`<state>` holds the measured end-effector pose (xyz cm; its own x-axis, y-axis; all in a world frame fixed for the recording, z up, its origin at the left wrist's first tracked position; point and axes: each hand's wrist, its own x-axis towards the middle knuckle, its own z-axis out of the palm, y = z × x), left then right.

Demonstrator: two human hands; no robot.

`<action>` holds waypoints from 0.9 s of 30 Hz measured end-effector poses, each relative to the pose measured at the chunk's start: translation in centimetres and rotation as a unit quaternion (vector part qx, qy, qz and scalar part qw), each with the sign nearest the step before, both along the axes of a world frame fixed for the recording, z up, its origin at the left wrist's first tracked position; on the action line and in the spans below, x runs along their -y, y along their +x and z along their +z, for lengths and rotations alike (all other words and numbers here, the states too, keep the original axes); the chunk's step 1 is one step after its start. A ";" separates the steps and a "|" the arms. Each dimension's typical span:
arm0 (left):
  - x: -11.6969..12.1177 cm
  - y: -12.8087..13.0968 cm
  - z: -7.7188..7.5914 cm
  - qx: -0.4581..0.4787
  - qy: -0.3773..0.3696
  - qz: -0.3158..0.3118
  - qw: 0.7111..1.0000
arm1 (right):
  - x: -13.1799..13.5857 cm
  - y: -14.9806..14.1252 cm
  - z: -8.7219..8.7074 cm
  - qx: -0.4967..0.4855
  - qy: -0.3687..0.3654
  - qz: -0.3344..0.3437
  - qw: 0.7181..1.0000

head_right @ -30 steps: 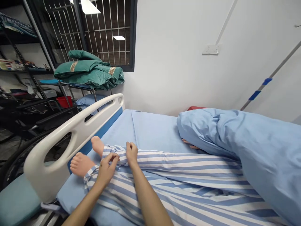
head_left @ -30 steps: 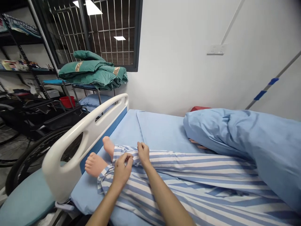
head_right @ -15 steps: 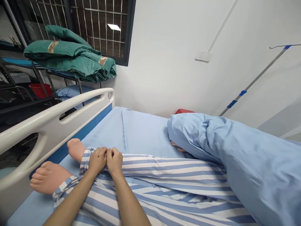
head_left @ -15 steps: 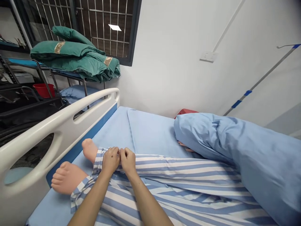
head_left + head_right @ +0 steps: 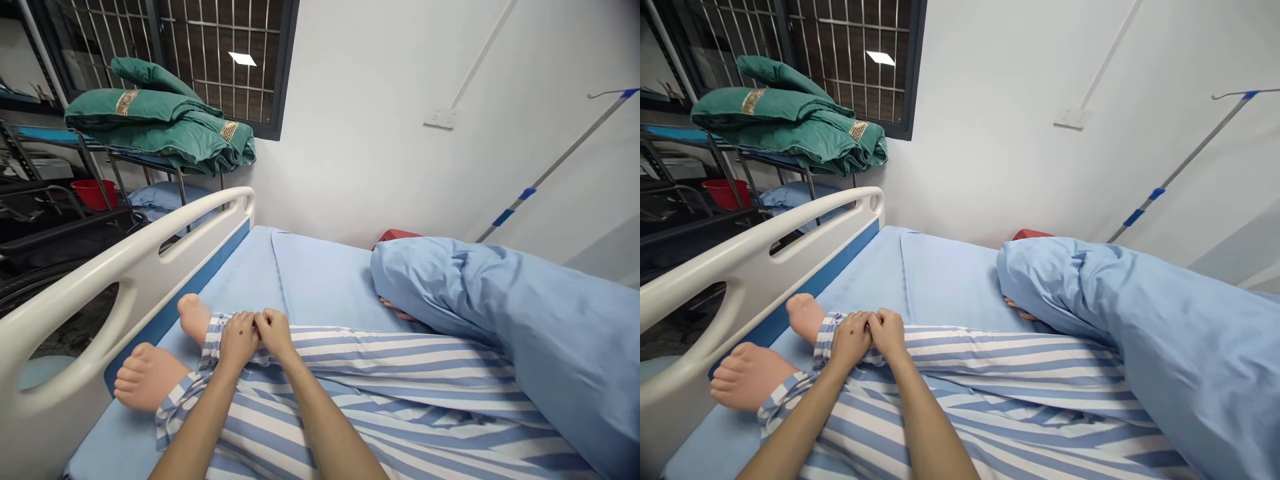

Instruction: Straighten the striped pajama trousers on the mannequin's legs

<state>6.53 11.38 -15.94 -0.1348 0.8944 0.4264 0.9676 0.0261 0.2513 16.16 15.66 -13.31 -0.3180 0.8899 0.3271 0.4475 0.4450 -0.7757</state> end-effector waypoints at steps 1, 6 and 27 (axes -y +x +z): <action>0.0 0.0 0.0 -0.002 0.001 0.000 1.000 | -0.2 0.0 -0.7 0.002 -0.007 -0.009 1.000; -0.2 0.1 0.1 -0.011 -0.010 0.006 1.000 | -0.8 0.0 -2.3 -0.010 -0.013 -0.014 1.000; -3.0 4.3 1.1 0.298 0.033 0.093 0.950 | -1.9 0.5 -1.2 -0.270 -0.157 -0.020 0.950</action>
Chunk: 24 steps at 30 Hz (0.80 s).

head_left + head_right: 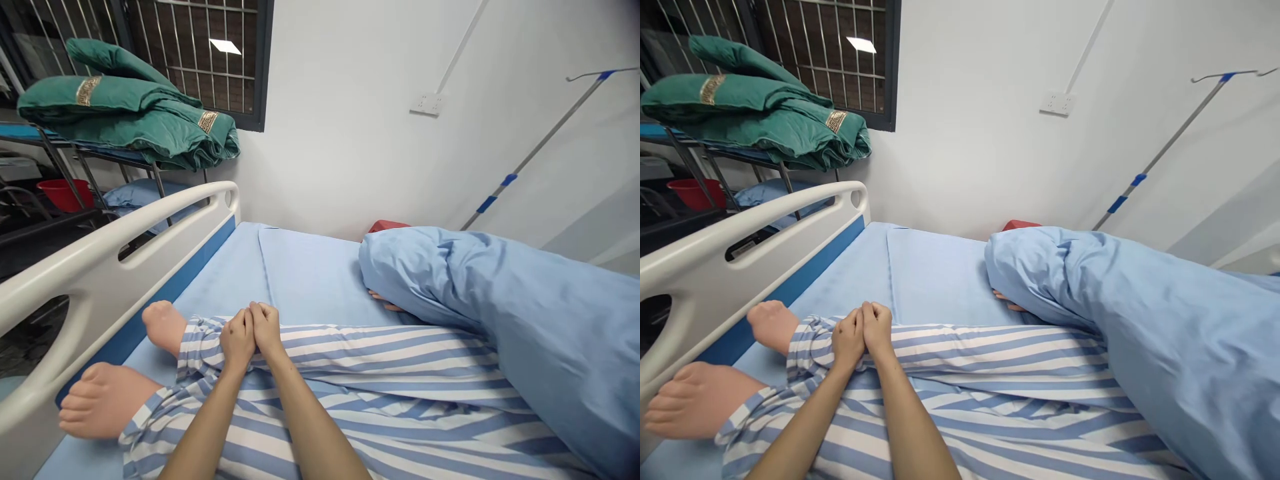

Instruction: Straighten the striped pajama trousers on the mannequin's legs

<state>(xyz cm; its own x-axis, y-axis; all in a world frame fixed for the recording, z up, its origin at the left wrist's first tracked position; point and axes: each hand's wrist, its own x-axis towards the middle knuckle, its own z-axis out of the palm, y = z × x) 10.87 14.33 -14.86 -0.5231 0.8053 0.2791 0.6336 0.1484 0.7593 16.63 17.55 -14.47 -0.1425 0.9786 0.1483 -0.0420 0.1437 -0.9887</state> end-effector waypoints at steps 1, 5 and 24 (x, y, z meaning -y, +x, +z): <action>0.2 0.0 -0.5 -0.034 -0.013 -0.001 0.999 | 0.1 0.0 0.0 0.006 0.003 -0.005 1.000; 0.4 -0.2 -1.1 -0.090 -0.037 0.002 0.995 | 0.2 -0.2 -0.1 0.033 0.019 -0.014 0.999; 0.4 0.2 -1.4 -0.201 -0.028 -0.005 0.979 | 0.3 4.5 0.9 0.204 0.126 0.001 0.971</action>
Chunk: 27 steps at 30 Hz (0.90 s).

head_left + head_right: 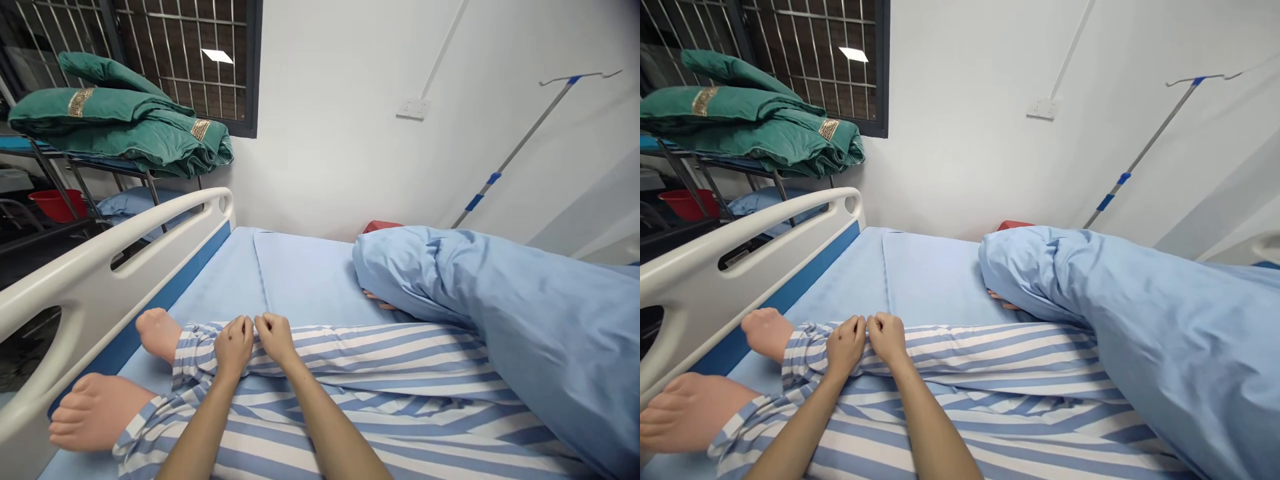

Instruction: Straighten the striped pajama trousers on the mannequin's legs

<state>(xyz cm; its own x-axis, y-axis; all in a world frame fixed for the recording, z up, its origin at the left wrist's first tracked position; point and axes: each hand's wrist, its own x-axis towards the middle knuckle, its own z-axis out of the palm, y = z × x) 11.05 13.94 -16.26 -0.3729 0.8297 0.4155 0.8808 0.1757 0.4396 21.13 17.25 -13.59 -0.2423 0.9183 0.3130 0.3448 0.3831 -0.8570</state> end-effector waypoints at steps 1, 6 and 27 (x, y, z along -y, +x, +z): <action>0.0 0.1 -0.1 -0.006 0.003 0.000 1.000 | -0.1 0.1 -0.4 -0.005 -0.004 0.001 1.000; 0.2 0.4 0.2 0.002 -0.007 0.006 1.000 | -0.4 0.2 -1.0 -0.042 -0.017 0.003 0.999; -1.5 4.7 0.6 0.159 -0.003 0.008 0.987 | -0.8 0.2 -0.9 -0.187 -0.092 -0.021 0.978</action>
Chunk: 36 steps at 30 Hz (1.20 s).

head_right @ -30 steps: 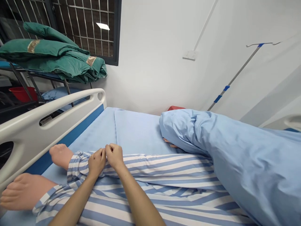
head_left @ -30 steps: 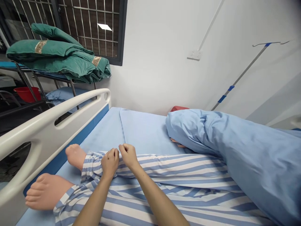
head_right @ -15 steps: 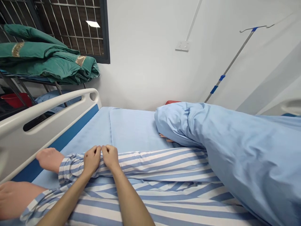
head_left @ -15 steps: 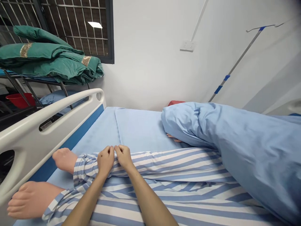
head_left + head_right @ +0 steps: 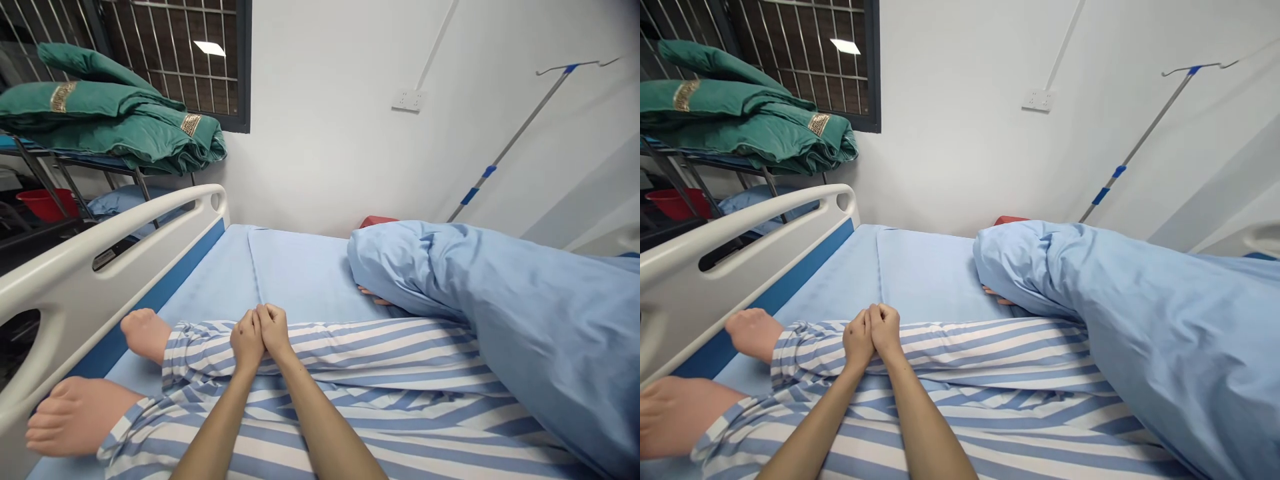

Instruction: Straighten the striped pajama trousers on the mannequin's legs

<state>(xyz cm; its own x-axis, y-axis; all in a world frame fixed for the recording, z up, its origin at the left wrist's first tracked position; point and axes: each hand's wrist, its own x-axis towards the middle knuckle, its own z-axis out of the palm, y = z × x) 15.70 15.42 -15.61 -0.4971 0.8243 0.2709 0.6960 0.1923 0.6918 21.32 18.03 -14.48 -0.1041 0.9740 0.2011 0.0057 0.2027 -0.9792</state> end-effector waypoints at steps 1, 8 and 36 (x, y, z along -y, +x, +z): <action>0.0 0.0 0.1 -0.007 -0.004 0.001 1.000 | 0.0 0.0 0.0 0.006 0.003 -0.002 1.000; 0.3 0.2 0.4 -0.031 -0.018 -0.010 0.999 | -0.3 2.1 2.8 0.150 0.054 0.018 0.987; -1.9 5.7 1.2 0.064 0.022 -0.051 0.996 | -1.9 5.9 0.3 -0.015 -0.008 -0.058 0.998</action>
<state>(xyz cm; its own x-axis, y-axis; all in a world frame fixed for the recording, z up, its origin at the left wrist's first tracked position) 21.43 17.28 -14.39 -0.4435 0.8616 0.2469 0.6153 0.0924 0.7829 27.17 19.91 -14.13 0.0161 0.9823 0.1865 -0.0014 0.1865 -0.9824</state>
